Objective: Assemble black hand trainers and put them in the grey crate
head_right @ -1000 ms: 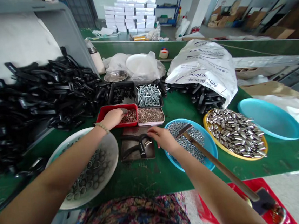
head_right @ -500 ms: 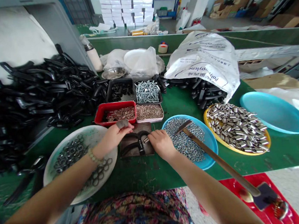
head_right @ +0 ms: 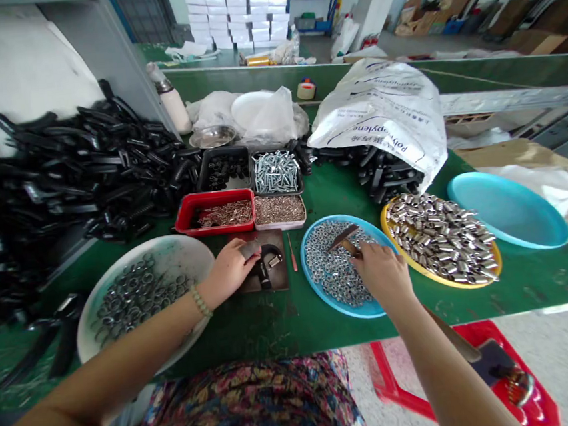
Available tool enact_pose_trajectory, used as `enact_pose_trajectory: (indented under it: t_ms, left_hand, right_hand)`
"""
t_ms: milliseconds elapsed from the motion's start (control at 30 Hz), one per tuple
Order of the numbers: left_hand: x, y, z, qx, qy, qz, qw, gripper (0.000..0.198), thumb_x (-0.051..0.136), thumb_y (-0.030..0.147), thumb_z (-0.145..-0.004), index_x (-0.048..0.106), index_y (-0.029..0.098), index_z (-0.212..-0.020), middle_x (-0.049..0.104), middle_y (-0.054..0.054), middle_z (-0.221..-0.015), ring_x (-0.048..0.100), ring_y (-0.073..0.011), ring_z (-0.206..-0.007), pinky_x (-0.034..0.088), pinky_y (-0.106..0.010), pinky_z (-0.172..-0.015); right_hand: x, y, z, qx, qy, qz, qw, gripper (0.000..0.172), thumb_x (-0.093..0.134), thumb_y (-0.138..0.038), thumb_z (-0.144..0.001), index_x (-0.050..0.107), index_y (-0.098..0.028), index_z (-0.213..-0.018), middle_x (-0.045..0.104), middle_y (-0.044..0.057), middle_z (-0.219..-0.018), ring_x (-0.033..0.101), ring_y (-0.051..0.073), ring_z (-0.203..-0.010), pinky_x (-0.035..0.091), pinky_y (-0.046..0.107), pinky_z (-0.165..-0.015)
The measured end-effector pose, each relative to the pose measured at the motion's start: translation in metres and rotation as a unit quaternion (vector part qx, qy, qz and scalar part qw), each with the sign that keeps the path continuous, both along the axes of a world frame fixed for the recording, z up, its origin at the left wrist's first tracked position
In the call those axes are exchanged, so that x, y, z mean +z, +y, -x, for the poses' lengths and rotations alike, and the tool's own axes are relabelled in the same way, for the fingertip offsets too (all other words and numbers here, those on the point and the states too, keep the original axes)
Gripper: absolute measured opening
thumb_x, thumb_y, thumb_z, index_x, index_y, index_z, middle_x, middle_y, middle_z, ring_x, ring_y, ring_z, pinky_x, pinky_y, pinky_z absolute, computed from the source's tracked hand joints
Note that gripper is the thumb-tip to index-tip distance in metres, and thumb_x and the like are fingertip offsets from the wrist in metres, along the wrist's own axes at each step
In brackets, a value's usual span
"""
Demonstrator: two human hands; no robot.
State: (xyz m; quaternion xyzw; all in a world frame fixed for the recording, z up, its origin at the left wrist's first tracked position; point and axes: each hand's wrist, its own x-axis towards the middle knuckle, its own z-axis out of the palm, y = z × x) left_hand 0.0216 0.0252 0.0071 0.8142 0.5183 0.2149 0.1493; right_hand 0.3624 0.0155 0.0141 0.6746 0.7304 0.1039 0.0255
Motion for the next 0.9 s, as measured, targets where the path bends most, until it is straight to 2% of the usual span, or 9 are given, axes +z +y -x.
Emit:
enact_pose_trajectory:
  t_ms: [100, 200, 300, 367, 467, 600, 767, 833, 900]
  left_hand:
    - [0.0, -0.002, 0.002, -0.069, 0.093, -0.029, 0.993, 0.019, 0.05, 0.023, -0.09, 0.067, 0.014, -0.092, 0.065, -0.009, -0.094, 0.054, -0.0216, -0.099, 0.046, -0.038, -0.088]
    - [-0.001, -0.009, 0.011, -0.083, 0.081, -0.047, 0.992, 0.023, 0.051, 0.029, -0.09, 0.066, 0.016, -0.101, 0.063, -0.009, -0.111, 0.049, -0.0229, -0.112, 0.042, -0.04, -0.097]
    - [-0.001, -0.016, 0.02, -0.078, 0.07, -0.043, 0.994, 0.032, 0.054, 0.034, -0.087, 0.061, 0.02, -0.115, 0.054, -0.009, -0.128, 0.042, -0.0258, -0.122, 0.036, -0.046, -0.105]
    - [-0.001, -0.02, 0.024, -0.081, 0.077, -0.033, 0.993, 0.037, 0.056, 0.033, -0.086, 0.058, 0.02, -0.121, 0.051, -0.01, -0.131, 0.042, -0.0265, -0.122, 0.033, -0.047, -0.107]
    - [-0.001, -0.021, 0.024, -0.086, 0.077, -0.025, 0.993, 0.037, 0.057, 0.031, -0.085, 0.057, 0.021, -0.121, 0.05, -0.009, -0.131, 0.042, -0.0266, -0.122, 0.031, -0.047, -0.108]
    - [-0.003, -0.02, 0.023, -0.072, 0.048, -0.015, 0.996, 0.042, 0.061, 0.029, -0.082, 0.054, 0.021, -0.122, 0.053, -0.009, -0.126, 0.045, -0.0261, -0.119, 0.033, -0.045, -0.107]
    - [-0.006, -0.016, 0.024, -0.033, -0.027, -0.01, 0.999, 0.057, 0.068, 0.027, -0.075, 0.044, 0.016, -0.125, 0.055, -0.01, -0.123, 0.047, -0.0242, -0.117, 0.036, -0.042, -0.105]
    - [-0.004, -0.017, 0.024, -0.037, -0.027, -0.006, 0.999, 0.056, 0.068, 0.027, -0.076, 0.044, 0.017, -0.126, 0.054, -0.01, -0.123, 0.047, -0.0238, -0.117, 0.036, -0.043, -0.105]
    - [-0.002, -0.019, 0.023, -0.052, 0.007, -0.005, 0.999, 0.051, 0.067, 0.027, -0.077, 0.048, 0.02, -0.124, 0.054, -0.009, -0.124, 0.045, -0.0249, -0.118, 0.034, -0.045, -0.105]
  right_hand:
    - [0.0, -0.004, 0.0, -0.013, 0.005, 0.059, 0.998, 0.032, 0.044, -0.031, -0.092, 0.054, -0.014, -0.117, 0.066, 0.015, -0.102, 0.063, 0.028, -0.089, 0.047, 0.04, -0.072]
    - [0.011, -0.02, 0.027, -0.019, 0.12, 0.056, 0.991, 0.036, 0.033, -0.031, -0.096, 0.048, -0.017, -0.125, 0.066, 0.015, -0.108, 0.067, 0.026, -0.081, 0.05, 0.036, -0.064]
    - [0.028, -0.038, 0.066, 0.046, 0.27, 0.081, 0.958, 0.037, 0.029, -0.032, -0.097, 0.043, -0.023, -0.13, 0.068, 0.009, -0.109, 0.069, 0.023, -0.085, 0.054, 0.033, -0.068]
    - [0.036, -0.043, 0.087, 0.091, 0.312, 0.108, 0.94, 0.037, 0.031, -0.032, -0.096, 0.041, -0.026, -0.132, 0.069, 0.006, -0.109, 0.07, 0.023, -0.088, 0.055, 0.034, -0.072]
    - [0.043, -0.041, 0.103, 0.091, 0.317, 0.1, 0.939, 0.04, 0.031, -0.031, -0.096, 0.041, -0.024, -0.134, 0.068, 0.008, -0.112, 0.069, 0.025, -0.092, 0.055, 0.037, -0.075]
    - [0.048, -0.036, 0.114, 0.074, 0.276, 0.159, 0.945, 0.04, 0.031, -0.032, -0.096, 0.043, -0.024, -0.133, 0.072, 0.009, -0.1, 0.071, 0.026, -0.082, 0.055, 0.038, -0.069]
    - [0.054, -0.036, 0.14, 0.131, 0.314, 0.125, 0.932, 0.039, 0.031, -0.032, -0.097, 0.042, -0.025, -0.134, 0.068, 0.008, -0.112, 0.07, 0.023, -0.089, 0.055, 0.034, -0.072]
    - [0.051, -0.033, 0.141, 0.139, 0.289, 0.159, 0.934, 0.039, 0.032, -0.032, -0.097, 0.044, -0.027, -0.133, 0.071, 0.006, -0.104, 0.071, 0.022, -0.08, 0.054, 0.032, -0.067]
    - [0.043, -0.03, 0.129, 0.125, 0.271, 0.149, 0.943, 0.039, 0.032, -0.032, -0.097, 0.044, -0.029, -0.134, 0.071, 0.005, -0.103, 0.07, 0.021, -0.077, 0.053, 0.031, -0.065]
